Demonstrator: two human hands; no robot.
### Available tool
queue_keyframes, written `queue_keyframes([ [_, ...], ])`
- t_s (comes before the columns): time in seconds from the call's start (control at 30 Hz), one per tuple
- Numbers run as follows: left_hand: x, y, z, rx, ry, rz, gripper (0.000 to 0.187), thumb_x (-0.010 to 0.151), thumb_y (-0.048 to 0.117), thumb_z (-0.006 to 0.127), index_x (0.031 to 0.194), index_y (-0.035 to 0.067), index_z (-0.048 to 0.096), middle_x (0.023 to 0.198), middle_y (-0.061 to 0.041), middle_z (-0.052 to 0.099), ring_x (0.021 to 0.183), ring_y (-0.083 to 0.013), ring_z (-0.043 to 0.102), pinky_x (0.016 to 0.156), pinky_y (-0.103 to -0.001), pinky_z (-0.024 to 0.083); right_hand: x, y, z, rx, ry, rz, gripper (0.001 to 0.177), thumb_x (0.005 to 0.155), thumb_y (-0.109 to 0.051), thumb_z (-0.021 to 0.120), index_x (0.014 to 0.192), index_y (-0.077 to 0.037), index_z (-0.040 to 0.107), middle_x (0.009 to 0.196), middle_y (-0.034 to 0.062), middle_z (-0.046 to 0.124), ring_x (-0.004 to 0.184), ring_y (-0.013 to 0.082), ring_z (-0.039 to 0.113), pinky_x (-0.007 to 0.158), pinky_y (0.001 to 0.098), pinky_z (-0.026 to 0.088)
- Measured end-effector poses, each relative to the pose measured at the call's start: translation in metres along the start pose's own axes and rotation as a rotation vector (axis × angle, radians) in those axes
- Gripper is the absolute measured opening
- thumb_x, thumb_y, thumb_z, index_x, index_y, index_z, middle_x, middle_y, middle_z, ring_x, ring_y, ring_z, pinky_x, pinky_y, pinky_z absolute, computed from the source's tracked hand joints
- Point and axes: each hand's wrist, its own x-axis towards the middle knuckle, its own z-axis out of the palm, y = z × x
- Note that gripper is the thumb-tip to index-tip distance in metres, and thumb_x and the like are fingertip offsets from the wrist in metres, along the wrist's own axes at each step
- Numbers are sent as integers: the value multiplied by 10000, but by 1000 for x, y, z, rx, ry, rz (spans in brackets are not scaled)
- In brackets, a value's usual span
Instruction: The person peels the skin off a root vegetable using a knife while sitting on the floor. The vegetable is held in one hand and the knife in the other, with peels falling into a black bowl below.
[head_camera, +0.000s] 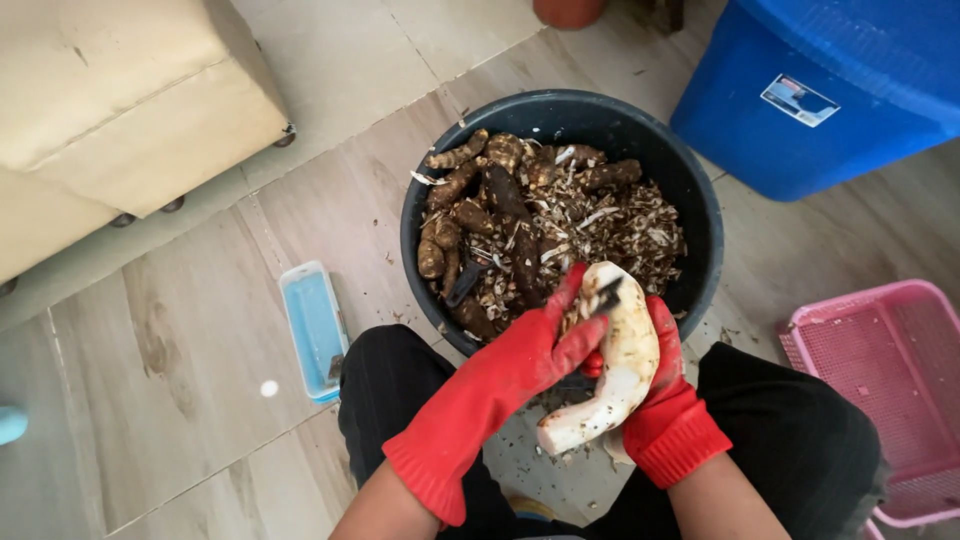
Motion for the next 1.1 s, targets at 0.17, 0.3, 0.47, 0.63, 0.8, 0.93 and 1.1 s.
queue_keyframes([
  [0.17, 28, -24, 8, -278, 147, -164, 454, 1057, 478, 458, 1181, 56, 570, 663, -146, 673, 489, -237, 659, 396, -271, 546, -10, 22, 73, -9, 209, -88, 623, 991, -485, 492, 1366, 2, 590, 1218, 290, 640, 1121, 421, 616, 1057, 544, 419],
  [0.3, -3, -10, 5, 151, 106, -20, 841, 936, 590, 473, 1611, 147, 235, 862, -206, 761, 978, -463, 726, 946, -602, 565, -19, 25, 128, -10, 429, -190, 549, 1031, -425, 457, 1435, -74, 578, 1280, 192, 647, 1219, 287, 613, 1170, 444, 406],
  [0.47, -5, -10, 7, 478, -7, -168, 954, 937, 586, 451, 1636, 110, 9, 1229, -316, 662, 1202, -474, 621, 1091, -570, 474, -14, 26, 163, -207, 615, -284, 517, 906, -379, 633, 1308, -55, 666, 1229, 240, 694, 1102, 334, 689, 1028, 438, 520],
  [0.63, 23, -30, 2, 494, 61, -260, 899, 924, 661, 363, 1625, 160, 106, 1215, -282, 678, 1207, -440, 631, 1063, -558, 497, -23, 24, 177, -312, 612, -205, 554, 874, -330, 639, 1376, -94, 631, 1263, 285, 671, 1163, 334, 664, 1031, 419, 516],
  [0.8, 62, -94, 4, 401, 250, -195, 842, 909, 776, 339, 1542, 223, 374, 1148, -243, 713, 1171, -413, 665, 1012, -529, 537, -35, 28, 215, -462, 711, -191, 592, 849, -410, 625, 1368, -129, 657, 1263, 224, 700, 1158, 288, 659, 1085, 405, 487],
  [0.93, 1, 2, 6, 562, 2, -281, 945, 919, 665, 318, 1640, 119, 45, 1211, -330, 663, 1222, -456, 622, 1075, -560, 481, -34, 25, 217, -533, 780, -180, 616, 834, -459, 617, 1363, -149, 673, 1263, 188, 717, 1156, 260, 656, 1118, 398, 470],
  [1.1, 5, 20, 8, 427, 140, -297, 868, 937, 639, 292, 1585, 63, 310, 1074, -296, 723, 1072, -442, 704, 958, -538, 552, -37, 25, 206, -658, 702, -166, 535, 869, -436, 589, 1371, -259, 646, 1246, 174, 723, 1193, 202, 676, 1156, 289, 423],
])
